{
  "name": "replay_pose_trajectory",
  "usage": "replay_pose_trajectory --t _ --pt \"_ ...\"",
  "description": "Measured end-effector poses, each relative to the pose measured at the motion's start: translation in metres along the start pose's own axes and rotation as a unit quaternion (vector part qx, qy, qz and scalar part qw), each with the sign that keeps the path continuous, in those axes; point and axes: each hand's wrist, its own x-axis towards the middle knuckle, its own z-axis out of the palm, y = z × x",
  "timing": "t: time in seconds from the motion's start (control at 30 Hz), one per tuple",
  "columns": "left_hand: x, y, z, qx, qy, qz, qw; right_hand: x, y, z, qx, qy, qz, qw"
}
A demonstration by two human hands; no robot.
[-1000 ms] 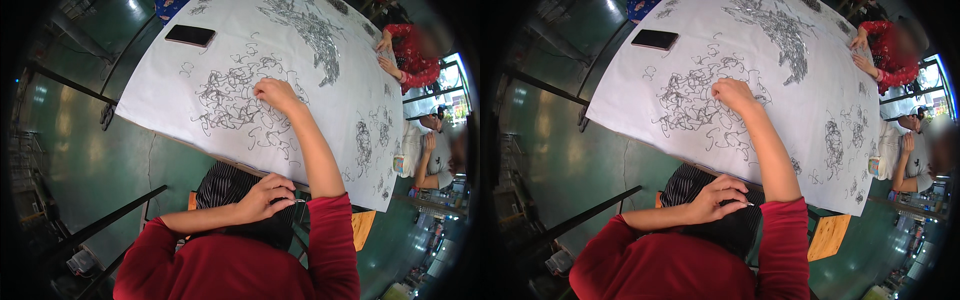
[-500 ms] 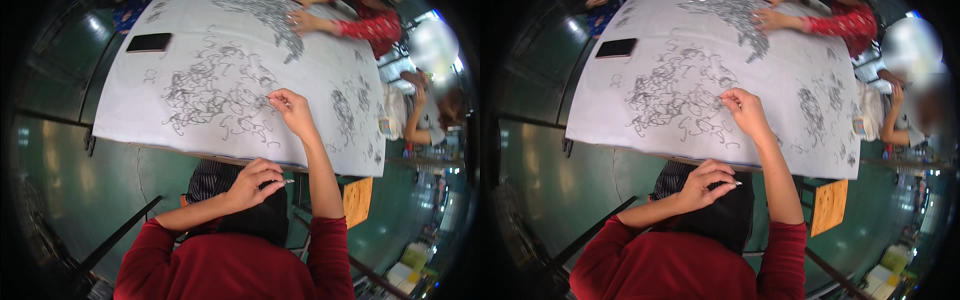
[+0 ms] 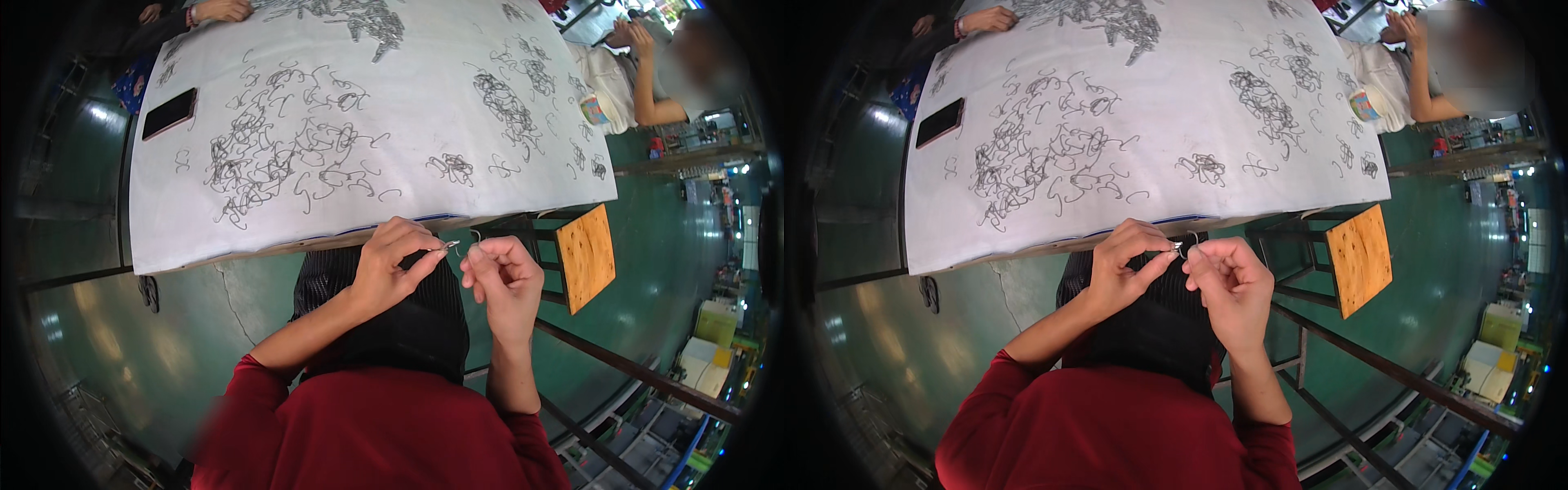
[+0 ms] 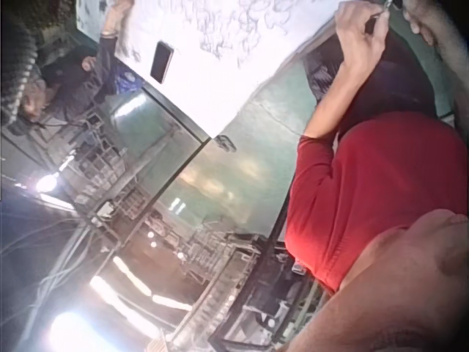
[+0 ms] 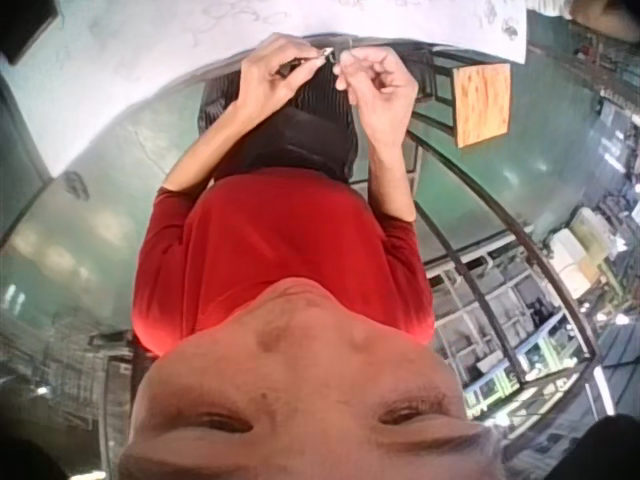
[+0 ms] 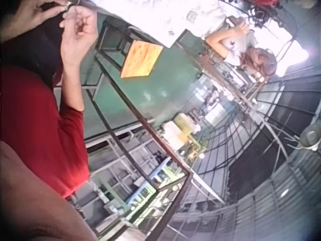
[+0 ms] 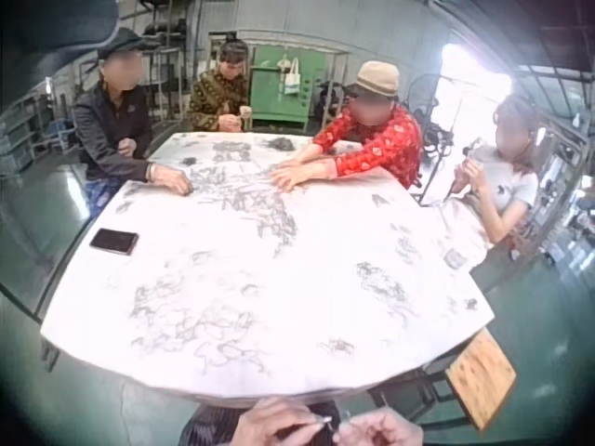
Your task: The person repeatedly picks up small metal paperclips from a large white sheet on a table, links them together by hand into short chains, and hangs the chains on a nearby metal rack. The person continues this cycle of picking, linking, and hanging throughout the clip.
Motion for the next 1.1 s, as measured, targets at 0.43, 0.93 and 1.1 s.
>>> replay_pose_trajectory --t 0.43,0.93,1.1 --pt "0.055 -0.003 0.03 -0.038 -0.029 0.071 0.996 -0.021 -0.038 -0.029 0.045 0.136 -0.156 0.977" --pt "0.087 -0.094 0.163 0.315 -0.375 0.276 0.827 -0.196 -0.223 -0.137 -0.167 0.476 -0.413 0.758" --pt "0.081 -0.125 0.179 0.375 -0.325 0.373 0.784 -0.301 -0.25 -0.154 -0.232 0.575 -0.365 0.694"
